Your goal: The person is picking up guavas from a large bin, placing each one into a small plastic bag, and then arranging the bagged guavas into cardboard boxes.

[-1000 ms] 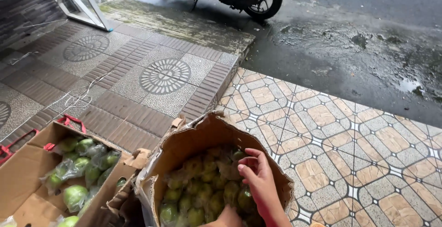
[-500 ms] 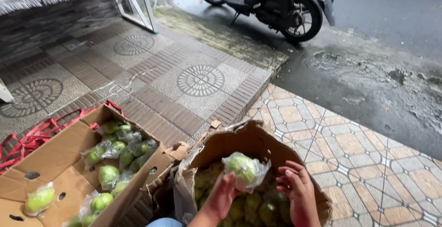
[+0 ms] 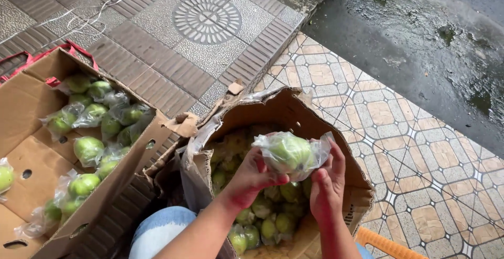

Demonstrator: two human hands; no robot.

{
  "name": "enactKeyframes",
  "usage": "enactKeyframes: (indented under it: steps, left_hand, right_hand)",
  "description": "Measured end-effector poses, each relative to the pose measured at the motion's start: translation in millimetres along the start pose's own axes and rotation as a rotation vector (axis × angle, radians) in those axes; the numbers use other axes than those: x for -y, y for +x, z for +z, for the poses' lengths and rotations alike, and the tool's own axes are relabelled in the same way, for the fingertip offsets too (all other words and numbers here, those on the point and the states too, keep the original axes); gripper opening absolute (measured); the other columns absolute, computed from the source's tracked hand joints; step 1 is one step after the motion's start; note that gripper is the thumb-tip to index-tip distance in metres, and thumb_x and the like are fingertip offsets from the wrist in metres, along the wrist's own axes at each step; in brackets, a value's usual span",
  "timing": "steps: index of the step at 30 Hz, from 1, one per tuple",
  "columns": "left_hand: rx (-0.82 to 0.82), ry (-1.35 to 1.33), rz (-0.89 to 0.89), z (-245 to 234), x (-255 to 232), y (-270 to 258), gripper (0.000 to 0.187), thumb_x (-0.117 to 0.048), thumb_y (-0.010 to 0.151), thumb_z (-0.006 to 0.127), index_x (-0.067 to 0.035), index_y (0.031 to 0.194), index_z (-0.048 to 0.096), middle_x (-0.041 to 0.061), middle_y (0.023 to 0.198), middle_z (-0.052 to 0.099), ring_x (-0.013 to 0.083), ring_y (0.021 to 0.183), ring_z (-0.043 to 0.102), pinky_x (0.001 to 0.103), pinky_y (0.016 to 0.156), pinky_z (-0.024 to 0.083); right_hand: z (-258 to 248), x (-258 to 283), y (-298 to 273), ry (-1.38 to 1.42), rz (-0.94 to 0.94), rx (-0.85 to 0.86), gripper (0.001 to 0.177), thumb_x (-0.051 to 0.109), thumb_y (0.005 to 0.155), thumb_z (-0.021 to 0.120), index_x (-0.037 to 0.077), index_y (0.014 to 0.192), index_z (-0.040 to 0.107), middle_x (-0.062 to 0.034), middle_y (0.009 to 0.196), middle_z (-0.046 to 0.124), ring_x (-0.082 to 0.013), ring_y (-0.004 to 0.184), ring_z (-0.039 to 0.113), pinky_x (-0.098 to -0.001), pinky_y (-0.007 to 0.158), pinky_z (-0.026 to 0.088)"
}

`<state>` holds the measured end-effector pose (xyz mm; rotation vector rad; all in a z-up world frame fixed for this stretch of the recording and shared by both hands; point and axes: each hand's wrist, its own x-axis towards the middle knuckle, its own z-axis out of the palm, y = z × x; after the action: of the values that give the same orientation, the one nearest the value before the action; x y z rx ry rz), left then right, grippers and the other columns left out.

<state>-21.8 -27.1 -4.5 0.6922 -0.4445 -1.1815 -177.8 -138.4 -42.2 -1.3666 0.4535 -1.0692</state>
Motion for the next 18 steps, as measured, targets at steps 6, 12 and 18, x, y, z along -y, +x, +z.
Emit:
enactKeyframes:
  steps: [6, 12, 18]
  left_hand:
    - [0.102, 0.733, 0.477, 13.1, -1.3, -12.0, 0.068, -0.025, 0.073, 0.090, -0.021, 0.132, 0.057, 0.007, 0.132, 0.064, 0.0225, 0.120, 0.061, 0.035, 0.100, 0.054]
    - [0.093, 1.258, 0.811, 12.7, 19.5, -7.5, 0.051, -0.029, 0.096, 0.075, -0.022, 0.141, 0.052, 0.008, 0.144, 0.056, 0.0310, 0.124, 0.058, 0.046, 0.107, 0.051]
    - [0.080, 0.677, -0.223, 28.4, 11.5, -2.8, 0.124, -0.077, 0.054, 0.070, -0.015, 0.154, 0.034, 0.014, 0.144, 0.059, 0.0279, 0.127, 0.062, 0.040, 0.105, 0.052]
  right_hand:
    - [-7.9, 16.2, 1.1, 0.440, 0.221, 0.150, 0.058, 0.048, 0.098, 0.070, 0.003, 0.131, 0.057, -0.0175, 0.127, 0.060, -0.0295, 0.116, 0.061, -0.0412, 0.095, 0.052]
    - [-28.7, 7.4, 3.5, 0.452, 0.205, -0.010, 0.012, 0.020, 0.100, 0.069, 0.009, 0.101, 0.068, -0.0303, 0.133, 0.064, -0.0357, 0.124, 0.063, -0.0503, 0.105, 0.050]
    - [-23.1, 15.8, 7.2, 0.190, 0.030, -0.168, 0.015, 0.023, 0.096, 0.072, 0.012, 0.092, 0.064, -0.0283, 0.134, 0.063, -0.0343, 0.125, 0.064, -0.0487, 0.104, 0.055]
